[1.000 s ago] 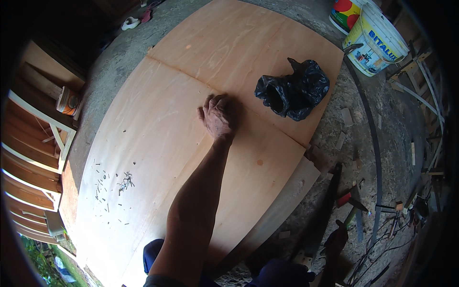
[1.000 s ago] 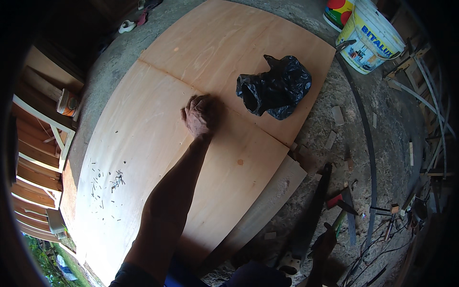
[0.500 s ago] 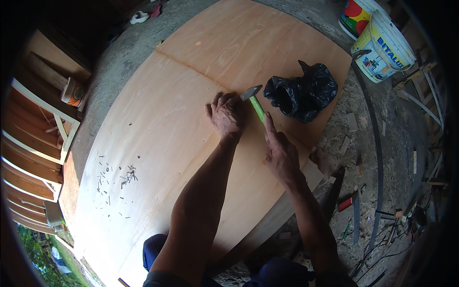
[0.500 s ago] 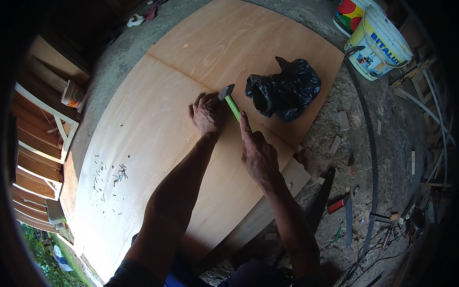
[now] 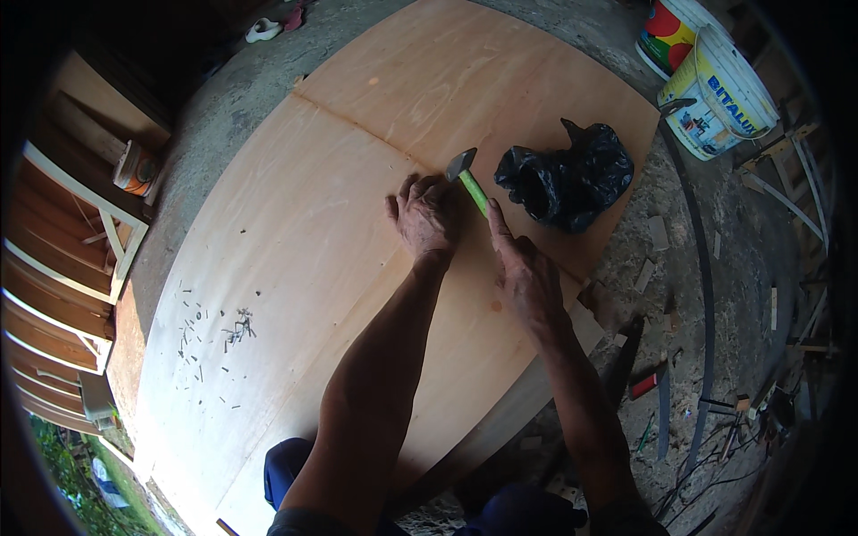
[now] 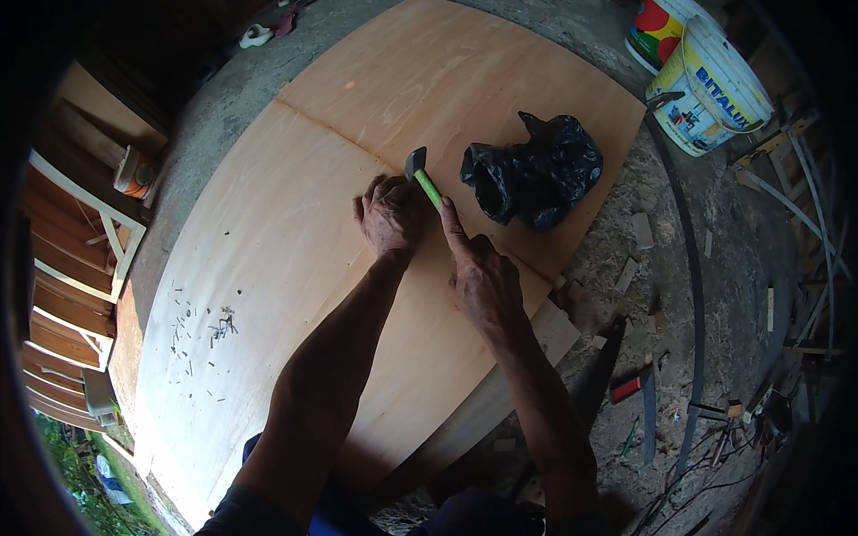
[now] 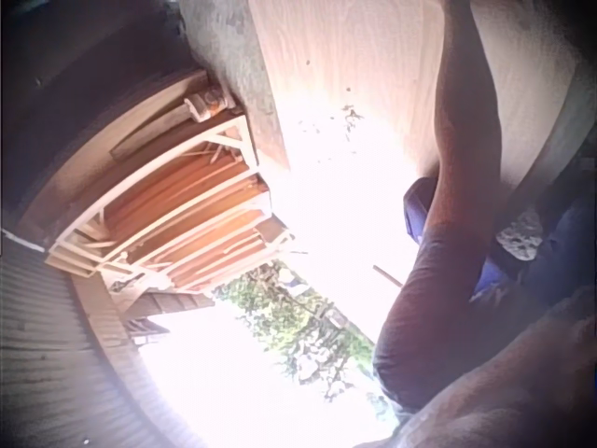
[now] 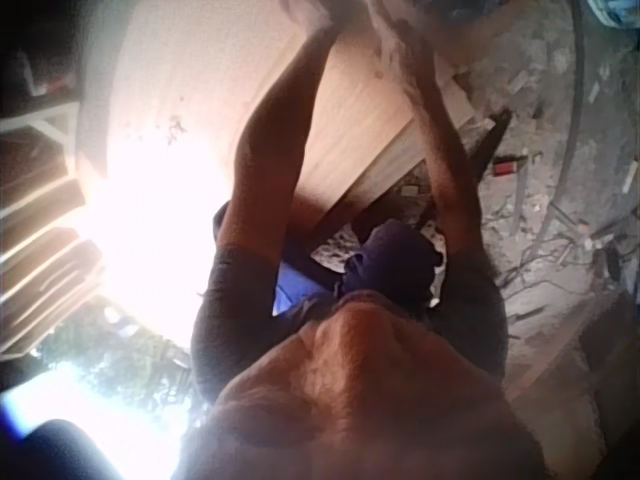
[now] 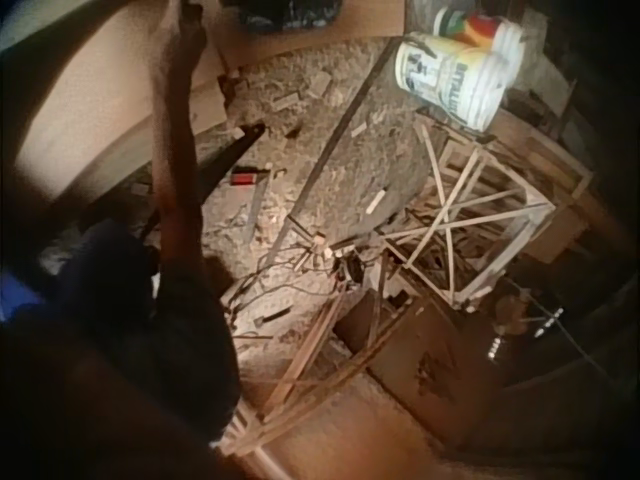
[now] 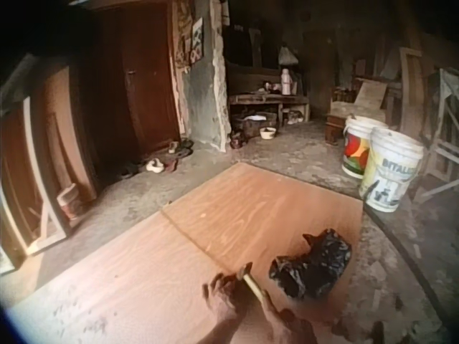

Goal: The person hammers nails into a wooden frame using a hammer, then places a large plywood sheet over the frame and continues hammering nails to secure it. The person works on a concrete floor in an outdoor or semi-outdoor area with scattered wood pieces and tools.

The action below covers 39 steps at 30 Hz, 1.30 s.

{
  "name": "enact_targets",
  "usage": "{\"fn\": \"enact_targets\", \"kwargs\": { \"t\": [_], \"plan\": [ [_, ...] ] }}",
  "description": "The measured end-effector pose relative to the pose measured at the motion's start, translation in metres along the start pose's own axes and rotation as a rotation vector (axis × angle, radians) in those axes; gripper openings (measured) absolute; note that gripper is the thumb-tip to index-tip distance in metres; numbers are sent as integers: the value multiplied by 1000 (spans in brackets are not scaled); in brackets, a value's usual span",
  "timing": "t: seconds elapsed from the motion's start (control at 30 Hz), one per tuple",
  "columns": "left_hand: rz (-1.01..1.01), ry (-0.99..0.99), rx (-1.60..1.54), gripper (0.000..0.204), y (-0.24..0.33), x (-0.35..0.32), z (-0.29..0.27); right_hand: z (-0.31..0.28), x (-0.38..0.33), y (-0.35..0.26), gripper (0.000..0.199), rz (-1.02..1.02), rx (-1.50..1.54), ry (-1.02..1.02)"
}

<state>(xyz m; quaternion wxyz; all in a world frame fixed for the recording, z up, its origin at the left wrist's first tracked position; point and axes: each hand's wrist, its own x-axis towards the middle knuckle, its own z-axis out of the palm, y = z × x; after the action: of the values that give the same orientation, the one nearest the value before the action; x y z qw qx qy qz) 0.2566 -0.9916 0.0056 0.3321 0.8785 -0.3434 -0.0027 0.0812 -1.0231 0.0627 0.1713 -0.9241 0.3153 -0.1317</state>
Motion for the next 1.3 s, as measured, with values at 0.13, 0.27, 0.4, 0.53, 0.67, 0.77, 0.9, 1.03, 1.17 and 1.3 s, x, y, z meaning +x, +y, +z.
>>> {"fn": "enact_targets", "kwargs": {
  "t": [0.13, 0.27, 0.4, 0.53, 0.67, 0.77, 0.9, 1.03, 1.17, 1.3],
  "plan": [
    [-39, 54, -17, 24, -4, 0, 7, 8, 4, 3, 99, 19, -14, -57],
    [-42, 93, 3, 22, -12, 3, 10, 1, 5, -10, 96, 4, 130, 54],
    [6, 91, -2, 23, -15, 5, 16, 6, 0, -5, 92, -51, 218, 209],
    [-21, 21, -31, 24, 4, 6, 7, 11, 9, 8, 90, 42, 61, 9],
    [53, 187, -11, 23, -24, 9, 13, 5, 1, -10, 91, -101, 287, 284],
    [16, 28, -42, 22, -17, 4, 14, 6, 15, 6, 90, 28, -77, -164],
    [-10, 64, 4, 21, -12, 2, 15, -9, 6, -5, 92, 1, -15, -79],
    [25, 55, -98, 21, 6, 3, 21, 10, 14, 23, 92, 110, -62, -123],
    [119, 118, 176, 45, -34, 2, 13, 44, 18, 3, 81, 101, 250, -48],
    [208, -91, 493, 66, -61, -53, -8, 70, 16, 39, 57, 180, 415, -45]
  ]
}}
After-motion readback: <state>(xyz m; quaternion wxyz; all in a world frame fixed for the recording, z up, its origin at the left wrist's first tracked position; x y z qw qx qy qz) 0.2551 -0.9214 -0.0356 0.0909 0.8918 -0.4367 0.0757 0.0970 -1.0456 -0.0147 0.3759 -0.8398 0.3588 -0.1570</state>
